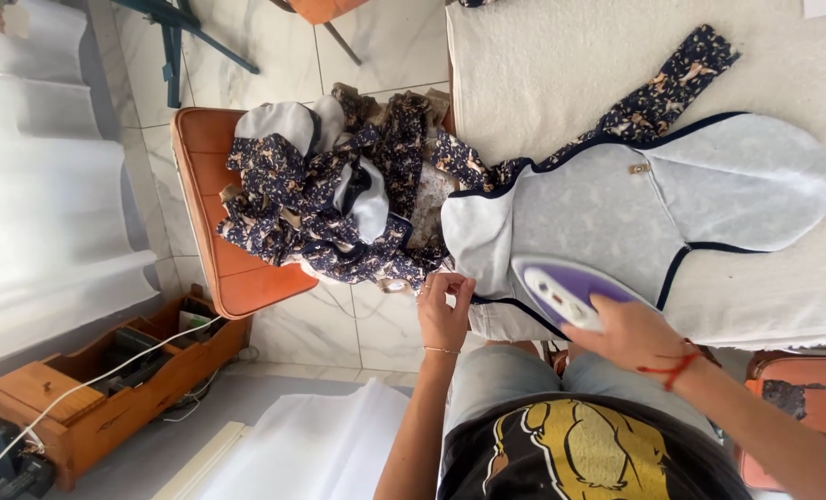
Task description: Ironing and folding baby clothes on a flat surface
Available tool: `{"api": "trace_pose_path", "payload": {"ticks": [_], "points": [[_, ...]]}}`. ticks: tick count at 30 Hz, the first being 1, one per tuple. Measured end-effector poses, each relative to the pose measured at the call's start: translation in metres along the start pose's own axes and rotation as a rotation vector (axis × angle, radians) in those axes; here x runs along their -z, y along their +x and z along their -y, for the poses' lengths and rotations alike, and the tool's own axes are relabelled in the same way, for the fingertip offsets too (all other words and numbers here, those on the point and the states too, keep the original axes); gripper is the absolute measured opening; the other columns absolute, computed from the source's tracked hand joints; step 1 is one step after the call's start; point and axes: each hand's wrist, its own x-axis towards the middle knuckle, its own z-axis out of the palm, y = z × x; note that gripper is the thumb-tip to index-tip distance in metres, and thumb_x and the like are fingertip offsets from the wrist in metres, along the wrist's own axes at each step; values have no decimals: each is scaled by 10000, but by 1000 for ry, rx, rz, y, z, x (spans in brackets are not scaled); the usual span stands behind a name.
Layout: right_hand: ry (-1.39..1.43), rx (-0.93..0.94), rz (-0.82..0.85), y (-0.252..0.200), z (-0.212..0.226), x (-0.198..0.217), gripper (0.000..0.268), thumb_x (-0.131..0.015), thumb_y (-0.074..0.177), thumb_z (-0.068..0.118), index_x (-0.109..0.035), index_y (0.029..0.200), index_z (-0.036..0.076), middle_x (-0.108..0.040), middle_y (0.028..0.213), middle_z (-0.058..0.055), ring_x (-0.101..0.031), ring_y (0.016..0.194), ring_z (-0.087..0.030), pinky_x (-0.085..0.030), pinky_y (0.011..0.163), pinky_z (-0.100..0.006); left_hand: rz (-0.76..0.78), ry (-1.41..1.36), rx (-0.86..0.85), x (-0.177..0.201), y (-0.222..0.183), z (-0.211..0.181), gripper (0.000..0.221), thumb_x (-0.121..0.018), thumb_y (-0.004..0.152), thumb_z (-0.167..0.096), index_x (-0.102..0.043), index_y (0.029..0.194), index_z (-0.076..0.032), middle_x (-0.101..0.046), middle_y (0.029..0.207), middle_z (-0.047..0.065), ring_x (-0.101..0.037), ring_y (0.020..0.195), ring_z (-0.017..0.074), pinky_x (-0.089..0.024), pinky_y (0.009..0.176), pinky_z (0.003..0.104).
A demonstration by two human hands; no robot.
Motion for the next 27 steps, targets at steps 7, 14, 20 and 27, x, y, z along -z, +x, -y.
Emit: {"api": "trace_pose_path", "payload": {"ticks": [7, 14, 20, 27], "points": [[503, -118, -189, 30, 61, 44, 510, -526, 686, 616, -464, 694, 109, -506, 336, -22, -629, 498, -216, -480, 640, -313, -17, -40, -18, -8, 11, -9, 151, -660, 765, -236, -559, 705, -141, -530, 641, -15, -557, 598, 160, -429, 590, 271], [397, -183, -176, -3, 34, 50, 494, -533, 689, 528, -519, 742, 37, -573, 389, -92, -657, 575, -276, -484, 693, -372, -48, -33, -97, -8, 38, -27, 147, -653, 769, -210, -549, 700, -133, -525, 644, -6, -552, 595, 166, -428, 578, 273], [684, -226, -444, 12, 14, 58, 543, -491, 780, 520, -499, 477, 69, -514, 364, -76, -588, 526, -270, -445, 626, -326, -126, 64, 6, -20, 41, -14, 165, -592, 799, -271, -533, 910, -165, -516, 871, -14, -532, 765, 164, -424, 708, 296], [743, -127, -467, 13, 54, 70, 540, -487, 779, 514, -493, 457, 81, -492, 350, -68, -571, 471, -238, -436, 567, -318, 8, -201, 744, -31, 35, 48, 573, -457, 842, -502, -398, 1196, -56, -477, 1166, 240, -444, 1118, 353, -330, 982, 399]]}}
